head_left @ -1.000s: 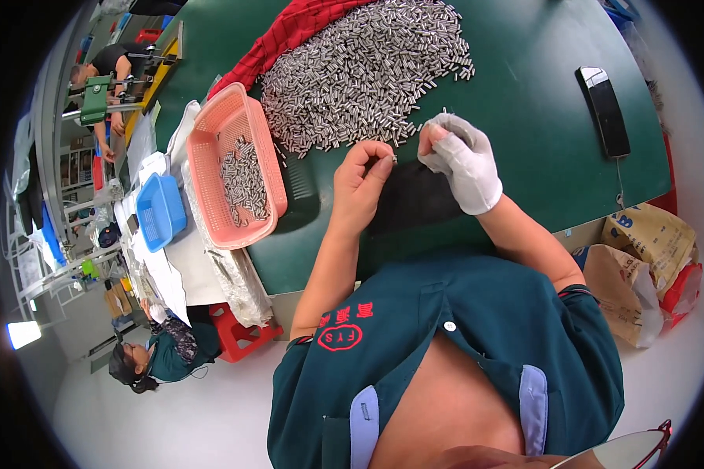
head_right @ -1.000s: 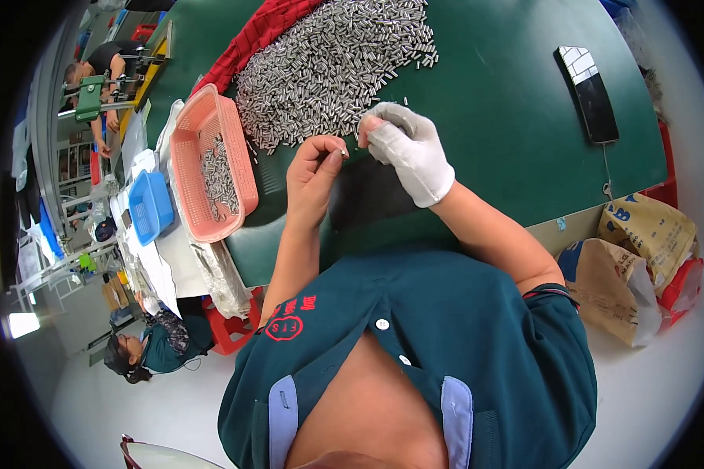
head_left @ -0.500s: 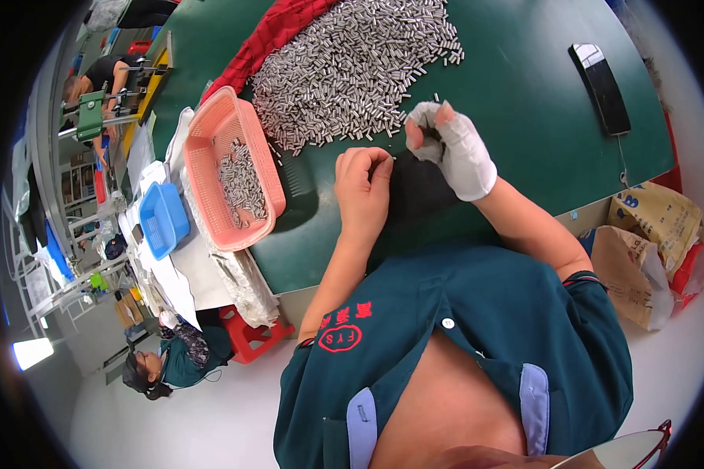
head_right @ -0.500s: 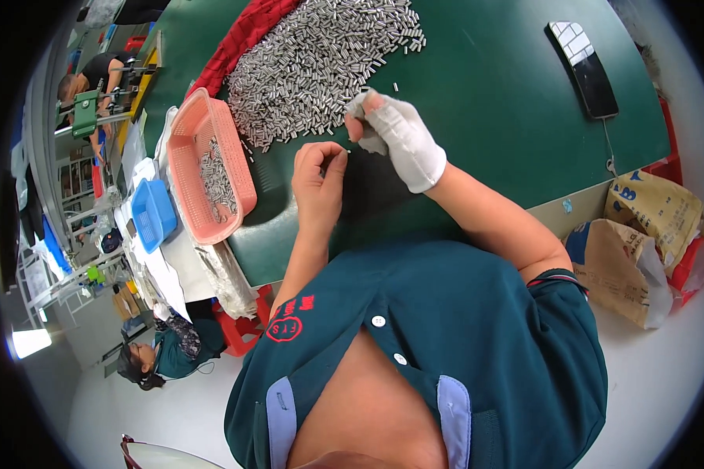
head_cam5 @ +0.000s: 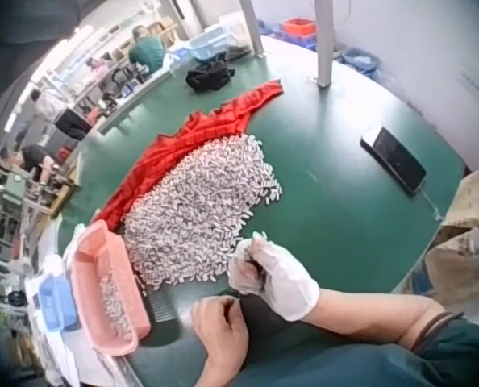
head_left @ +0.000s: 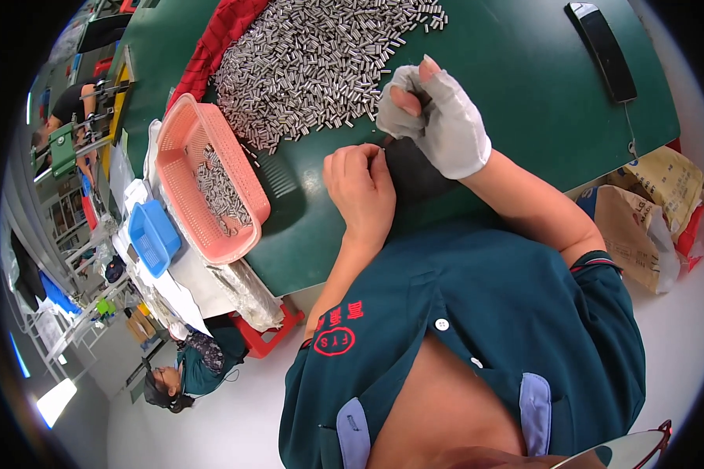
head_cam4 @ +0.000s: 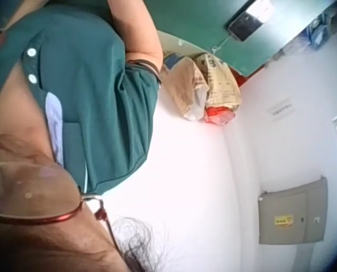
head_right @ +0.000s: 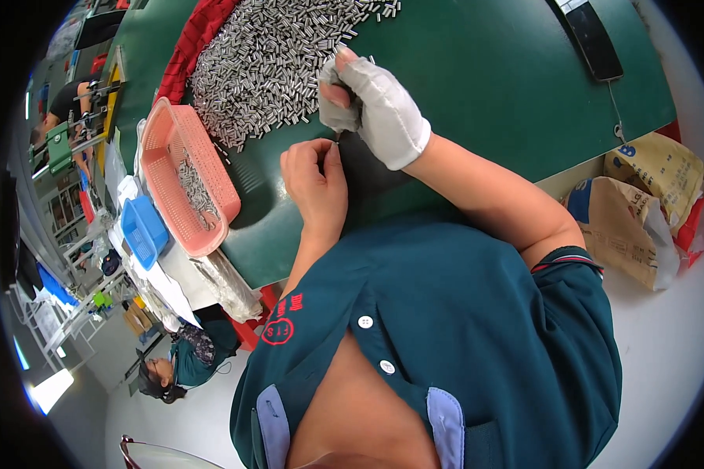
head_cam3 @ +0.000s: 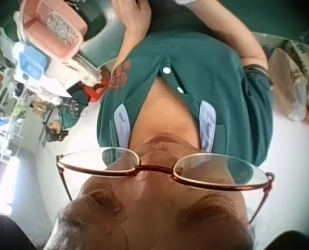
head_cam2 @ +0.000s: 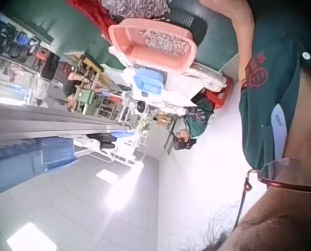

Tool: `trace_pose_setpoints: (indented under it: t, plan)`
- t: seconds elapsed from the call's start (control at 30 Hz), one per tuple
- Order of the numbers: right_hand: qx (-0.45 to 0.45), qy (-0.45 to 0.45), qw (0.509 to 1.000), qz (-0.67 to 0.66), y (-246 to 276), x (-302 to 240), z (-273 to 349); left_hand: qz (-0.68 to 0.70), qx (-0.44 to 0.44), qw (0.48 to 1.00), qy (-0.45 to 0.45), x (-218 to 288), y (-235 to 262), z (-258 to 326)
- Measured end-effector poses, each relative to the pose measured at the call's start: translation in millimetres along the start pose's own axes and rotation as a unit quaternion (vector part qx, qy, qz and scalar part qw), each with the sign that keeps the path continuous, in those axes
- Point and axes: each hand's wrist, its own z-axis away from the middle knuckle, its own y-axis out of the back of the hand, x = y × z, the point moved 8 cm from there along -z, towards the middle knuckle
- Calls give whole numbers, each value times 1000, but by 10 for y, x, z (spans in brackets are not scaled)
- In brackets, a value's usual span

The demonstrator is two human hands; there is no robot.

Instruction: The person assembles small metal pins into a component housing by hand at a workbench.

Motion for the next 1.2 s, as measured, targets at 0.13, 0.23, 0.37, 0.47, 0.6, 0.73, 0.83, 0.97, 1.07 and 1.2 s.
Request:
trace_pose_setpoints:
  t: [0.13,0.23,0.37,0.47,0.6,0.73,0.83,0.97,1.07,1.2]
  plan:
    - [25,3,1000,8,24,3,-4,2,1,1000,1,-13,-4,4]
    - [19,-8,1000,-4,18,16,-15,-2,3,1000,-2,-13,-4,1]
    - [20,-17,1000,5,31,31,-23,-6,2,1000,-3,-6,-2,-2]
    - [15,-17,1000,-4,13,24,-21,-2,3,1000,-7,-6,-1,-1]
    - [20,-23,1000,-6,20,47,-22,-3,0,1000,-7,9,-6,-3]
    - [26,-18,999,3,3,57,-7,-9,4,1000,-5,-4,-21,12]
    - [40,-46,995,79,-5,70,8,-12,5,1000,-2,-16,-36,16]
    - [31,-42,994,94,-65,54,21,-9,4,1000,0,-9,-33,13]
    - [13,-21,992,124,-146,45,71,-9,22,999,-23,29,1,-18]
    - [5,-14,990,137,-157,63,129,-9,21,1000,-14,5,2,5]
